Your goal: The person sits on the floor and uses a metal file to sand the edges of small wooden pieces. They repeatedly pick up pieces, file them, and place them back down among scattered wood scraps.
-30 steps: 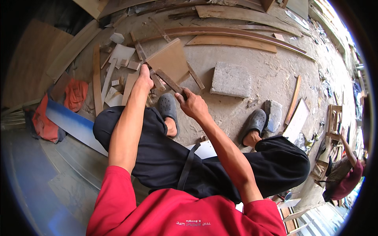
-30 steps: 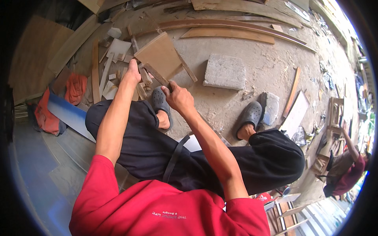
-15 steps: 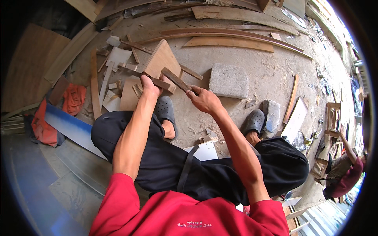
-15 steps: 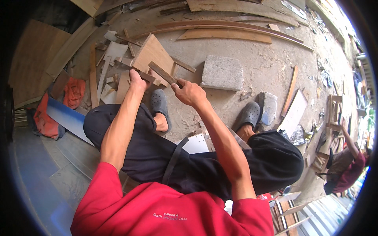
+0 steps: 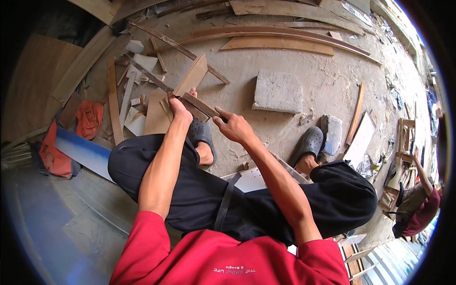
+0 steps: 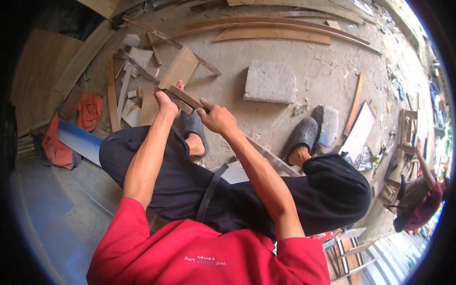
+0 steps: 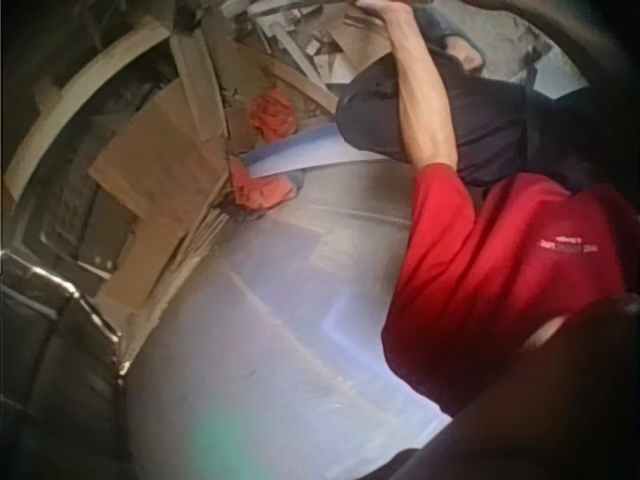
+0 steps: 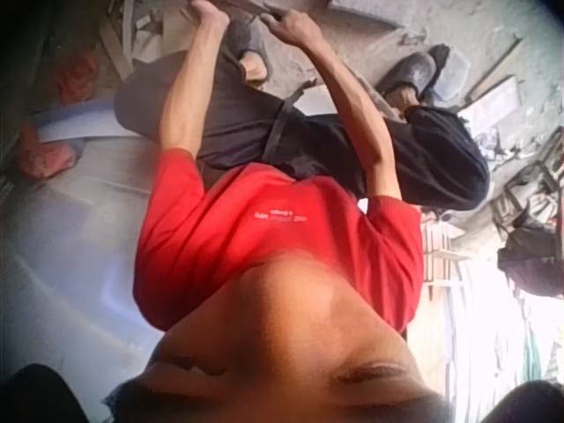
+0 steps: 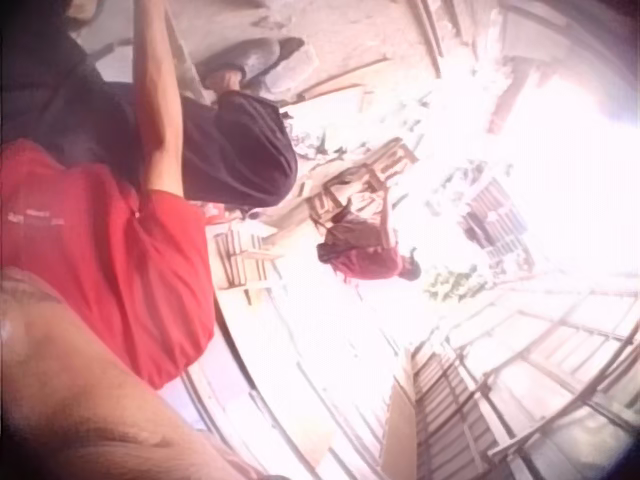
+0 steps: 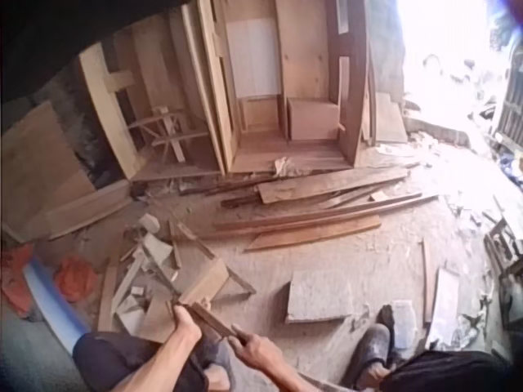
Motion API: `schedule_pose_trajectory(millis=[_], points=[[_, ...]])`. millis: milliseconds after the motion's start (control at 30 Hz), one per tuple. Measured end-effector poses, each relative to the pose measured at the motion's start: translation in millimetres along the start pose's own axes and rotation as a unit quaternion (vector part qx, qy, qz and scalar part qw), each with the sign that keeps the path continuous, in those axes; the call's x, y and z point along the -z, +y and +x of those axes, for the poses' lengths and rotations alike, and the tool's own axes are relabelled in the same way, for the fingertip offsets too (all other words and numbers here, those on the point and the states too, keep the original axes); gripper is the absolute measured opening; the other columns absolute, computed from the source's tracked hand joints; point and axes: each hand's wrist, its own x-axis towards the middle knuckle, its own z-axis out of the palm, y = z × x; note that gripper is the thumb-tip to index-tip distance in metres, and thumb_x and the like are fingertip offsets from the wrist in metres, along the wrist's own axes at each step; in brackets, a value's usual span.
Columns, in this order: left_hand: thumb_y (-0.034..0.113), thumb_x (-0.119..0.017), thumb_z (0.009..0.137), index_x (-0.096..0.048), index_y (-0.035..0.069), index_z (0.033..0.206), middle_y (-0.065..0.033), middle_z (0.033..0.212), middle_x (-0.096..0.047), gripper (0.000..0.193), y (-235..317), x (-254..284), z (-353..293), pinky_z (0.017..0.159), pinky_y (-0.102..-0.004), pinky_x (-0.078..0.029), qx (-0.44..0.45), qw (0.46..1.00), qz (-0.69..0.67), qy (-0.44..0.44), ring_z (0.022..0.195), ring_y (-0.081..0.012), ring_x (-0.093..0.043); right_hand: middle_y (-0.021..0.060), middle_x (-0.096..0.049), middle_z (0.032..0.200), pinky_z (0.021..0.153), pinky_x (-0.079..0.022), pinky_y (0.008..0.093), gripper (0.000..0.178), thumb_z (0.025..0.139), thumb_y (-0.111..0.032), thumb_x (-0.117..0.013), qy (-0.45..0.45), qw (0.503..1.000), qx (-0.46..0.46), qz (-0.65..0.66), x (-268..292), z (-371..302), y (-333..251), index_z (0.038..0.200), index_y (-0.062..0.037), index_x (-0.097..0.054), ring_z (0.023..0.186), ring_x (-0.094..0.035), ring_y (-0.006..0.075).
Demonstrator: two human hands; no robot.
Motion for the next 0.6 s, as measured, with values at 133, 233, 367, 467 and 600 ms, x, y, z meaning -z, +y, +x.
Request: schedule_pose_trajectory(millis=[133, 233, 367, 467, 600], points=[[0.049, -0.041, 0.088, -0.053, 0.006, 0.113, -0.0127, 0.106, -0.057, 0.051, -8, 16, -2, 0.080, -0.0387, -0.052, 0.011, 1.000, 0.007, -0.006, 0.089, -0.0287, -0.063, 0.0228, -0.065, 0.107, 0.092, -0.046, 0.0438, 0.049, 0.091, -0.045, -0.049, -0.027, 0.999, -0.021, -0.020, -1, -5, -9, 0.135, -0.0240, -0.051, 0.104, -0.060, 0.0402], [0.049, -0.043, 0.086, -0.052, 0.006, 0.110, -0.0126, 0.103, -0.057, 0.050, -15, 26, -3, 0.079, -0.0388, -0.052, 0.005, 1.000, 0.019, -0.006, 0.085, -0.0276, -0.063, 0.0234, -0.063, 0.109, 0.092, -0.046, 0.0451, 0.048, 0.091, -0.044, -0.047, -0.030, 0.999, -0.031, -0.026, -1, -12, -9, 0.135, -0.0233, -0.051, 0.105, -0.058, 0.0416], [0.046, -0.044, 0.082, -0.053, 0.006, 0.101, -0.0107, 0.094, -0.057, 0.044, -20, 20, -14, 0.078, -0.0398, -0.051, 0.007, 1.000, 0.023, 0.013, 0.078, -0.0262, -0.061, 0.0255, -0.064, 0.107, 0.090, -0.047, 0.0488, 0.049, 0.090, -0.043, -0.049, -0.028, 0.999, 0.010, 0.023, -13, -3, 21, 0.131, -0.0188, -0.055, 0.102, -0.061, 0.0411], [0.051, -0.045, 0.082, -0.052, 0.006, 0.103, -0.0103, 0.095, -0.056, 0.050, -24, 19, -17, 0.080, -0.0411, -0.051, 0.008, 0.998, 0.018, 0.068, 0.075, -0.0252, -0.059, 0.0233, -0.066, 0.104, 0.085, -0.050, 0.0440, 0.049, 0.088, -0.043, -0.053, -0.119, 0.989, -0.003, 0.089, -6, 7, 32, 0.126, -0.0135, -0.059, 0.097, -0.065, 0.0355], [0.053, -0.045, 0.083, -0.053, 0.007, 0.103, -0.0079, 0.087, -0.055, 0.051, -25, 14, -22, 0.079, -0.0416, -0.050, 0.007, 0.993, 0.034, 0.112, 0.069, -0.0233, -0.055, 0.0149, -0.067, 0.091, 0.073, -0.050, 0.0332, 0.048, 0.087, -0.042, -0.056, -0.175, 0.970, -0.042, 0.163, 6, 6, 25, 0.120, -0.0080, -0.062, 0.083, -0.064, 0.0221]])
